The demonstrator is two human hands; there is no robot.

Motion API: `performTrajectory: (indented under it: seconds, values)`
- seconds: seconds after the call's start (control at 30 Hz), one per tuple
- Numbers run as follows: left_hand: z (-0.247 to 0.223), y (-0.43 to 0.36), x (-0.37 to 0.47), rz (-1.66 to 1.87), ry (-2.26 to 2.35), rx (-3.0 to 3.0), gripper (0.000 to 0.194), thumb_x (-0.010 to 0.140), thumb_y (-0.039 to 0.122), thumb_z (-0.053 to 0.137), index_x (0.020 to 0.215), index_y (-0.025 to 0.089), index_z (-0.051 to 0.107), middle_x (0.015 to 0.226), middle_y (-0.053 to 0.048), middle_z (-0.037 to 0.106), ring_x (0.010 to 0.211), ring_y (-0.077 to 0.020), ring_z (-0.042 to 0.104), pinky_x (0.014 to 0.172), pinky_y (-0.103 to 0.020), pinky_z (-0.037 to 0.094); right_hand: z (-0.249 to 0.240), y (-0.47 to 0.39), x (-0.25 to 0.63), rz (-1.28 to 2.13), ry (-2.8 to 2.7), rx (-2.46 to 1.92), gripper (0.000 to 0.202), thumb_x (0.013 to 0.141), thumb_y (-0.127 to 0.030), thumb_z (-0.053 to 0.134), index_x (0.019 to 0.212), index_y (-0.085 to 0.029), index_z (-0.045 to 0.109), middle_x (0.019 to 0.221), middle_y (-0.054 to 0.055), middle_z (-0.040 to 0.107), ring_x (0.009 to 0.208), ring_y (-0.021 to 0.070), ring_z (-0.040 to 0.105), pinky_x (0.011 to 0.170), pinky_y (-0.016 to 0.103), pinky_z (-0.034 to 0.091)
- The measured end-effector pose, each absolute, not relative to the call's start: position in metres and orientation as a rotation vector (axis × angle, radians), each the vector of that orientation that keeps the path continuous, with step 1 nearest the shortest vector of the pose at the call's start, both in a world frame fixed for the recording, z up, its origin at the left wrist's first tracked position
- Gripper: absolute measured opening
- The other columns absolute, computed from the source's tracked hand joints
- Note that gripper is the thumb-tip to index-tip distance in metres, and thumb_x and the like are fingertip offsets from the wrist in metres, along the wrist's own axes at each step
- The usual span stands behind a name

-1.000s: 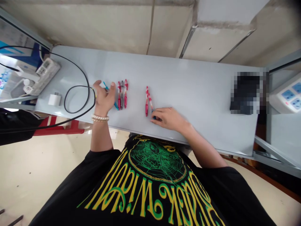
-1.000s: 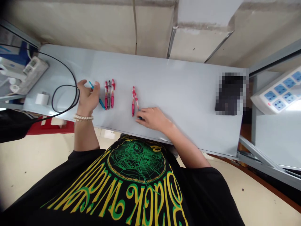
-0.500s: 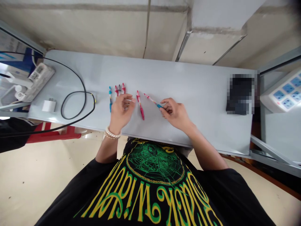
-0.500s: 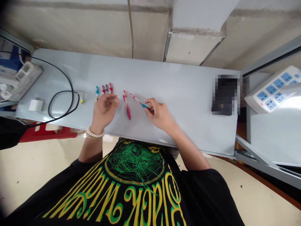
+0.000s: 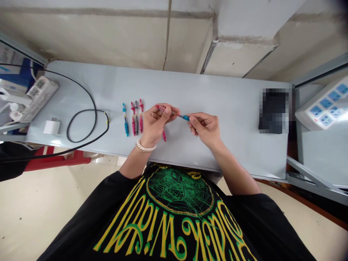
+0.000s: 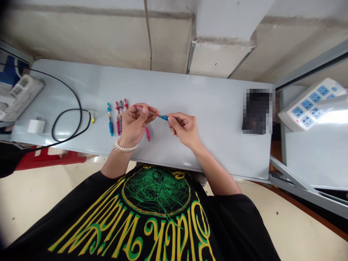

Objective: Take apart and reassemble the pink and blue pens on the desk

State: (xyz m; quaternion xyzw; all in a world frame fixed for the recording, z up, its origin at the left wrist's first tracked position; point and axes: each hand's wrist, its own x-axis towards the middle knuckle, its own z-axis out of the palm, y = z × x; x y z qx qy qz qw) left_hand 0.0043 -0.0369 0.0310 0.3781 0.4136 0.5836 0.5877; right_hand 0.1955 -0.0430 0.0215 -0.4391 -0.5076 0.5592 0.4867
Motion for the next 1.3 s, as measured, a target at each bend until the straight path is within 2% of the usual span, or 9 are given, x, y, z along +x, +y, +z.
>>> performTrajectory:
  seconds: [0.2, 0.33, 0.47, 0.57, 0.7, 0.83, 0.93, 1.1, 1.3]
  values:
    - [0.031, -0.018, 0.023, 1.374, 0.96, 0.688, 0.037, 0.077, 0.046, 0.095, 0.087, 0.018, 0.074, 0.09, -0.003, 0.082, 0.083, -0.0135, 0.081, 0.077, -0.021, 0.066, 0.017, -0.039, 0.194, 0.786, -1.434, -1.066, 0.027, 0.093, -0.053, 0.078, 0.103, -0.028, 0.079, 0.105, 0.006, 0.078, 0.092, 0.0199, 0.076, 0.08, 0.038, 0.067]
    - [0.03, -0.01, 0.027, 1.327, 0.914, 0.705, 0.036, 0.078, 0.046, 0.094, 0.089, 0.018, 0.074, 0.093, -0.003, 0.082, 0.086, -0.0145, 0.081, 0.081, -0.024, 0.066, 0.016, -0.036, 0.196, 0.975, -1.32, -1.147, 0.029, 0.097, -0.052, 0.074, 0.111, -0.027, 0.076, 0.082, 0.0, 0.073, 0.06, 0.0118, 0.067, 0.057, 0.028, 0.062]
    - [0.024, -0.011, 0.028, 1.331, 0.928, 0.684, 0.037, 0.079, 0.047, 0.093, 0.089, 0.018, 0.072, 0.093, -0.003, 0.081, 0.085, -0.0138, 0.08, 0.082, -0.024, 0.065, 0.016, -0.033, 0.202, 0.9, -1.367, -1.117, 0.03, 0.088, -0.05, 0.083, 0.107, -0.027, 0.079, 0.103, 0.004, 0.078, 0.086, 0.0162, 0.075, 0.074, 0.031, 0.067]
    - [0.022, -0.014, 0.029, 1.322, 0.916, 0.677, 0.037, 0.081, 0.046, 0.093, 0.089, 0.018, 0.071, 0.093, -0.003, 0.081, 0.086, -0.0139, 0.08, 0.083, -0.024, 0.065, 0.017, -0.033, 0.204, 0.969, -1.355, -1.139, 0.025, 0.093, -0.049, 0.078, 0.105, -0.026, 0.079, 0.089, 0.002, 0.076, 0.075, 0.0146, 0.072, 0.066, 0.03, 0.065]
    - [0.021, -0.016, 0.029, 1.329, 0.917, 0.668, 0.039, 0.079, 0.048, 0.093, 0.089, 0.018, 0.07, 0.092, -0.002, 0.081, 0.085, -0.0133, 0.08, 0.083, -0.024, 0.065, 0.019, -0.035, 0.203, 0.861, -1.43, -1.063, 0.017, 0.092, -0.043, 0.08, 0.094, -0.026, 0.079, 0.114, 0.007, 0.075, 0.102, 0.02, 0.075, 0.089, 0.039, 0.067]
    - [0.018, -0.015, 0.028, 1.315, 0.956, 0.712, 0.038, 0.082, 0.049, 0.09, 0.09, 0.019, 0.068, 0.094, -0.003, 0.081, 0.087, -0.0137, 0.08, 0.085, -0.025, 0.065, 0.02, -0.037, 0.204, 0.933, -1.394, -1.138, 0.018, 0.098, -0.044, 0.072, 0.1, -0.028, 0.079, 0.098, 0.005, 0.076, 0.09, 0.0188, 0.075, 0.084, 0.039, 0.067]
    - [0.016, -0.014, 0.027, 1.3, 0.975, 0.723, 0.037, 0.085, 0.049, 0.089, 0.091, 0.019, 0.067, 0.095, -0.003, 0.081, 0.088, -0.0143, 0.08, 0.086, -0.026, 0.065, 0.02, -0.037, 0.206, 0.833, -1.484, -1.101, 0.015, 0.094, -0.043, 0.077, 0.098, -0.028, 0.08, 0.118, 0.007, 0.074, 0.107, 0.0215, 0.074, 0.094, 0.043, 0.066]
    - [0.016, -0.016, 0.027, 1.277, 0.981, 0.739, 0.039, 0.084, 0.052, 0.089, 0.091, 0.019, 0.067, 0.094, -0.003, 0.08, 0.086, -0.0144, 0.08, 0.084, -0.026, 0.065, 0.017, -0.039, 0.203, 0.98, -1.433, -1.16, 0.026, 0.1, -0.046, 0.069, 0.115, -0.027, 0.077, 0.105, 0.004, 0.075, 0.074, 0.0132, 0.072, 0.064, 0.029, 0.064]
    - [0.014, -0.013, 0.024, 1.335, 1.021, 0.715, 0.035, 0.086, 0.049, 0.088, 0.09, 0.019, 0.07, 0.092, -0.003, 0.08, 0.081, -0.0109, 0.077, 0.08, -0.022, 0.065, 0.014, -0.036, 0.212, 0.694, -1.74, -1.075, 0.024, 0.105, -0.03, 0.059, 0.115, -0.025, 0.08, 0.101, 0.007, 0.074, 0.081, 0.0153, 0.067, 0.068, 0.031, 0.059]
